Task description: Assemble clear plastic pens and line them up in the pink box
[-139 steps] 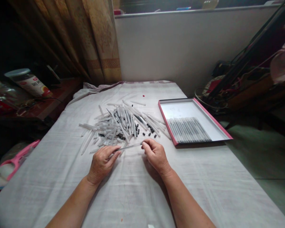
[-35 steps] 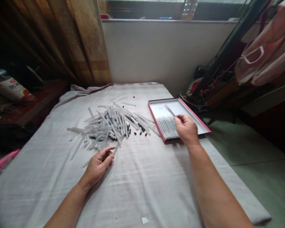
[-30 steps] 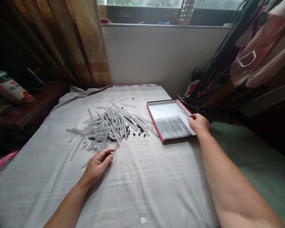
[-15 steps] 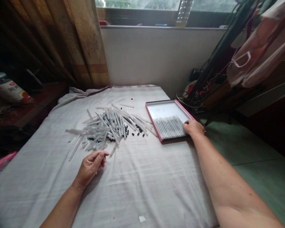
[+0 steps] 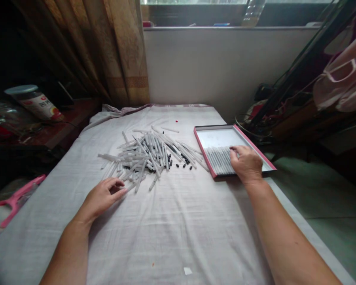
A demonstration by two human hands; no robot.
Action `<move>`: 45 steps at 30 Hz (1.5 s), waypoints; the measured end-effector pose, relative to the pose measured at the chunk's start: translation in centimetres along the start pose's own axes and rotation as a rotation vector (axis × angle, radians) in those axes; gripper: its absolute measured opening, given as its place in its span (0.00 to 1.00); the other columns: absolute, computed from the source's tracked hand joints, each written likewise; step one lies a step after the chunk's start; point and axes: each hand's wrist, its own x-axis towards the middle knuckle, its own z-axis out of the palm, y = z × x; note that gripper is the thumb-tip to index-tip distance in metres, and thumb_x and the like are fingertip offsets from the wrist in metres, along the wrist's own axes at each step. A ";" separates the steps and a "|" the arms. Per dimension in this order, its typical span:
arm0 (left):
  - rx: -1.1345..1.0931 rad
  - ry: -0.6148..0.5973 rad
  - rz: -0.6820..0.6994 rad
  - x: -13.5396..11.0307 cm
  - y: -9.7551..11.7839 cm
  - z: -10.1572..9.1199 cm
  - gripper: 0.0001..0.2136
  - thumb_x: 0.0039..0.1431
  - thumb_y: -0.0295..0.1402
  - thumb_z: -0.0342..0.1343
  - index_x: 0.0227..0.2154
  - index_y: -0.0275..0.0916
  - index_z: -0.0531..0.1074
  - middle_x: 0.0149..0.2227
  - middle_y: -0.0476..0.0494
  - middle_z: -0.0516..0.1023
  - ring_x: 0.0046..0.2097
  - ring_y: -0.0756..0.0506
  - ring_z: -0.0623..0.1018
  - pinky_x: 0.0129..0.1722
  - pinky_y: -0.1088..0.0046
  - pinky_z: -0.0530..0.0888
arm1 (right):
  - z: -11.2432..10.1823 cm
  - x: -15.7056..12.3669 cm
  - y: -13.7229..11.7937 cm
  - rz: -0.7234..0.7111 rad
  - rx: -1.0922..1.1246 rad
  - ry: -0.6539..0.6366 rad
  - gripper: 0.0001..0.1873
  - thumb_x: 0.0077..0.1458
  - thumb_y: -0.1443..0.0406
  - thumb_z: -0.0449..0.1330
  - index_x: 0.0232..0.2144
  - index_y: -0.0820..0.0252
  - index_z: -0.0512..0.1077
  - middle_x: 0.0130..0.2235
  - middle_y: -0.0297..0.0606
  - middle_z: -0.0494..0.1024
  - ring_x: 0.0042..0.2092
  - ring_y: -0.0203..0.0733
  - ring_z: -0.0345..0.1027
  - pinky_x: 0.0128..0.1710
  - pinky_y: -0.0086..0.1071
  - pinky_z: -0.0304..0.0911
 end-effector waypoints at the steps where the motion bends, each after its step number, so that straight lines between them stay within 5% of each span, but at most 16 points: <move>1: 0.029 -0.026 0.015 -0.1 0.1 0.0 0.10 0.51 0.42 0.59 0.32 0.42 0.76 0.36 0.45 0.79 0.40 0.41 0.76 0.40 0.68 0.70 | 0.1 -0.8 -1.3 -0.112 0.058 0.035 0.18 0.60 0.66 0.51 0.45 0.66 0.77 0.48 0.51 0.78 0.50 0.50 0.71 0.48 0.35 0.62; 5: 0.156 -0.039 0.072 -0.5 0.8 0.1 0.06 0.53 0.38 0.58 0.30 0.43 0.75 0.36 0.45 0.78 0.43 0.40 0.75 0.44 0.66 0.68 | 1.2 -4.1 -6.3 -0.343 0.098 -0.016 0.15 0.60 0.63 0.52 0.41 0.57 0.77 0.43 0.42 0.81 0.42 0.46 0.74 0.39 0.32 0.64; 14: 0.201 0.031 -0.013 -0.4 1.0 0.3 0.09 0.62 0.36 0.47 0.37 0.41 0.72 0.36 0.42 0.79 0.40 0.41 0.77 0.38 0.69 0.69 | 3.0 -6.6 -10.3 -0.325 0.069 -0.126 0.13 0.61 0.63 0.53 0.39 0.55 0.78 0.41 0.39 0.80 0.36 0.43 0.74 0.31 0.32 0.61; 23: -0.453 0.318 -0.062 -0.1 1.4 0.3 0.14 0.51 0.45 0.59 0.35 0.41 0.75 0.33 0.47 0.80 0.29 0.48 0.77 0.29 0.76 0.71 | 4.2 -6.9 -11.7 -0.294 0.185 -0.123 0.14 0.59 0.64 0.54 0.43 0.54 0.78 0.42 0.39 0.81 0.37 0.43 0.74 0.34 0.32 0.65; 28: -0.784 0.328 -0.096 0.1 2.4 0.8 0.18 0.45 0.47 0.65 0.31 0.37 0.76 0.20 0.52 0.71 0.23 0.52 0.70 0.23 0.79 0.67 | 4.0 -4.9 -12.7 -0.222 0.067 -0.205 0.15 0.59 0.62 0.54 0.40 0.52 0.80 0.41 0.43 0.81 0.35 0.46 0.75 0.32 0.35 0.65; 37: -1.050 0.294 -0.155 0.3 2.7 2.1 0.20 0.44 0.48 0.67 0.33 0.37 0.77 0.22 0.52 0.73 0.25 0.52 0.72 0.22 0.81 0.67 | 2.8 -0.9 -14.6 -0.105 -0.148 -0.527 0.14 0.52 0.62 0.58 0.37 0.58 0.82 0.40 0.50 0.82 0.43 0.55 0.76 0.37 0.39 0.68; 42: -1.148 0.242 -0.198 0.4 3.1 2.4 0.23 0.42 0.51 0.67 0.33 0.36 0.74 0.36 0.45 0.79 0.27 0.52 0.76 0.17 0.82 0.66 | 2.7 -0.5 -15.0 -0.147 -0.155 -0.552 0.14 0.52 0.64 0.59 0.38 0.62 0.81 0.42 0.55 0.81 0.45 0.58 0.76 0.39 0.41 0.68; 45: -1.157 0.268 -0.196 0.4 3.3 2.6 0.24 0.42 0.50 0.67 0.35 0.37 0.72 0.35 0.46 0.79 0.25 0.53 0.75 0.17 0.83 0.66 | 2.5 -1.1 -15.0 -0.162 -0.179 -0.542 0.16 0.54 0.66 0.56 0.41 0.62 0.80 0.44 0.54 0.80 0.46 0.57 0.75 0.40 0.41 0.68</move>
